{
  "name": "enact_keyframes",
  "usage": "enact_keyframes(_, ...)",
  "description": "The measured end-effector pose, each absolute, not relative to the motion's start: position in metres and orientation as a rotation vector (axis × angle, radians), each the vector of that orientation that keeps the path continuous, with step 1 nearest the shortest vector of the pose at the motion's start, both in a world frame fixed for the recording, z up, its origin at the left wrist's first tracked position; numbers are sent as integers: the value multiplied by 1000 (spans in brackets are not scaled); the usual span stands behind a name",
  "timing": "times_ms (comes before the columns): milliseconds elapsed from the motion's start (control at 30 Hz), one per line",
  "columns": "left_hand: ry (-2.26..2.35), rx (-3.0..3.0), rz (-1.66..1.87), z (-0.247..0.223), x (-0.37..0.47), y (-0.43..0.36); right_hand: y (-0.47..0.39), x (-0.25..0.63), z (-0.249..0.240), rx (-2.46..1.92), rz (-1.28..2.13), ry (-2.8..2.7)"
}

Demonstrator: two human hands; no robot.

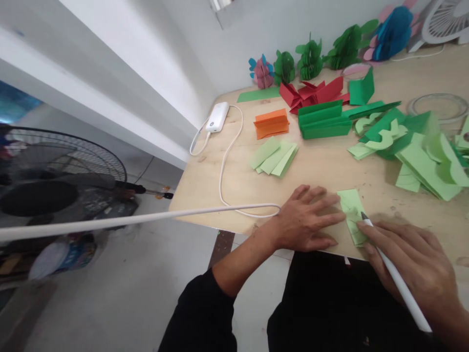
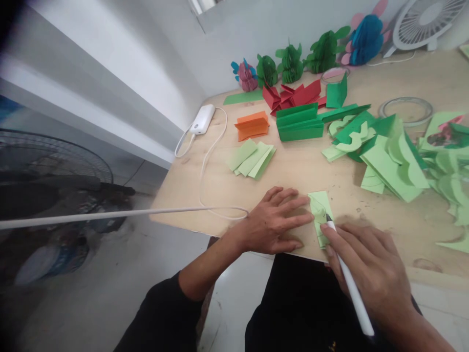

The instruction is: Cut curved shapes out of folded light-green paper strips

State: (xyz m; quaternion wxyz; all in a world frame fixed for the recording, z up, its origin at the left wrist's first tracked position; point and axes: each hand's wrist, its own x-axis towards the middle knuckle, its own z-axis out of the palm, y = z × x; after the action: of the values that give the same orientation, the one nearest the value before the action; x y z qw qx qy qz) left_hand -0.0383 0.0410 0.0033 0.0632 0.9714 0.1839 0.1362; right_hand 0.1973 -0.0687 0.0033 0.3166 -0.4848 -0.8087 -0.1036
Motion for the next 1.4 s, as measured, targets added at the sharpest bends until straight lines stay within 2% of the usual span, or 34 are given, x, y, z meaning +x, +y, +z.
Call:
enact_keyframes(500,581,2900,353,2,-38,41,-71,195,0,-1330,-236,-2067)
enact_keyframes(1000,590,2888,337,2,-38,40,-64,202,3,-1194,-382,-2172)
enact_keyframes(1400,583,2895,370,6,-39,39,-69,199,0,-1263,-289,-2120)
